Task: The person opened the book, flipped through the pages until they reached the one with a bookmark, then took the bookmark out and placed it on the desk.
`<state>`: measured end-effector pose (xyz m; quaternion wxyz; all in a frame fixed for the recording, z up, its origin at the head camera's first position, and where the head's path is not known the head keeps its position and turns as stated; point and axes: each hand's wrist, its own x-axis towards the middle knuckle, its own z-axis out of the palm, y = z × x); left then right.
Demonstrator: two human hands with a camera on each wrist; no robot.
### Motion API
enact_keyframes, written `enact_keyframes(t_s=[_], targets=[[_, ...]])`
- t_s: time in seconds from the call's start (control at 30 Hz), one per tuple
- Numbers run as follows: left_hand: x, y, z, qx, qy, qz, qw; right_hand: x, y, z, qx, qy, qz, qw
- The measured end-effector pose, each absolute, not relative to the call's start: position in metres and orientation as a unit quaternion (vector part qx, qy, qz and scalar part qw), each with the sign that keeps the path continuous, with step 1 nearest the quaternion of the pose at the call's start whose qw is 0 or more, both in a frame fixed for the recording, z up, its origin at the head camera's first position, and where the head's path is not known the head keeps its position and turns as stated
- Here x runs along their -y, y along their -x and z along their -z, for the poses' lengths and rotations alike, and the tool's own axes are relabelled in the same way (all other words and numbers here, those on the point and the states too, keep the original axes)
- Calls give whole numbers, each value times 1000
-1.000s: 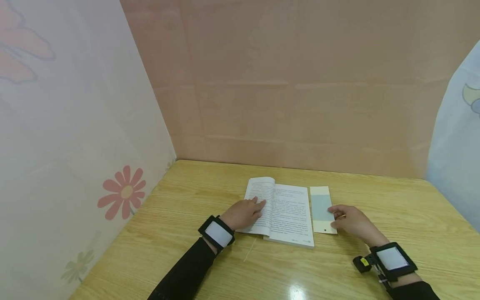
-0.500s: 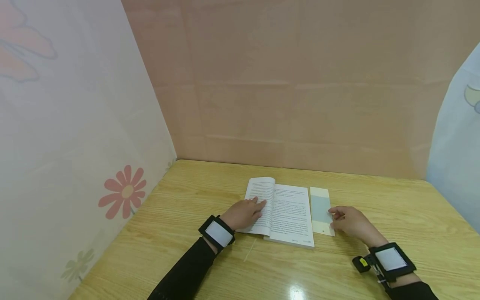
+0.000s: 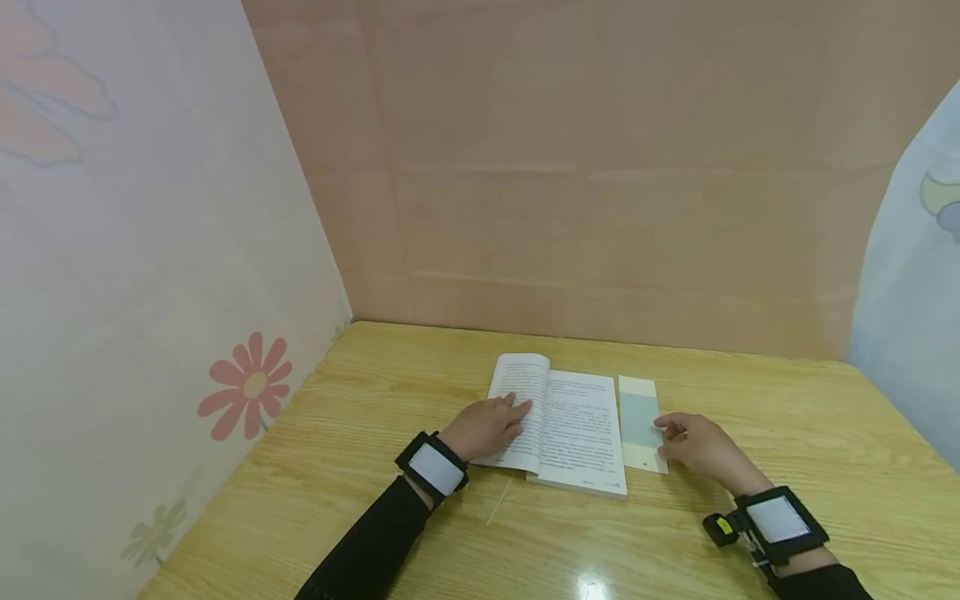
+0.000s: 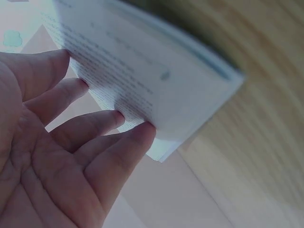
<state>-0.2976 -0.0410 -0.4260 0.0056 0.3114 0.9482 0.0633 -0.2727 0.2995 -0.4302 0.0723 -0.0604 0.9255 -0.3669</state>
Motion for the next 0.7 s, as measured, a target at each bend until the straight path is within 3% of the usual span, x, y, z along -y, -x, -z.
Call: enact_keyframes(t_s=[0.37, 0.7], targets=[[42, 297, 422, -943, -323, -70, -29, -298, 273, 433, -929, 65, 358, 67], [44, 301, 418, -934, -329, -80, -113, -299, 274, 437, -928, 72, 362, 57]])
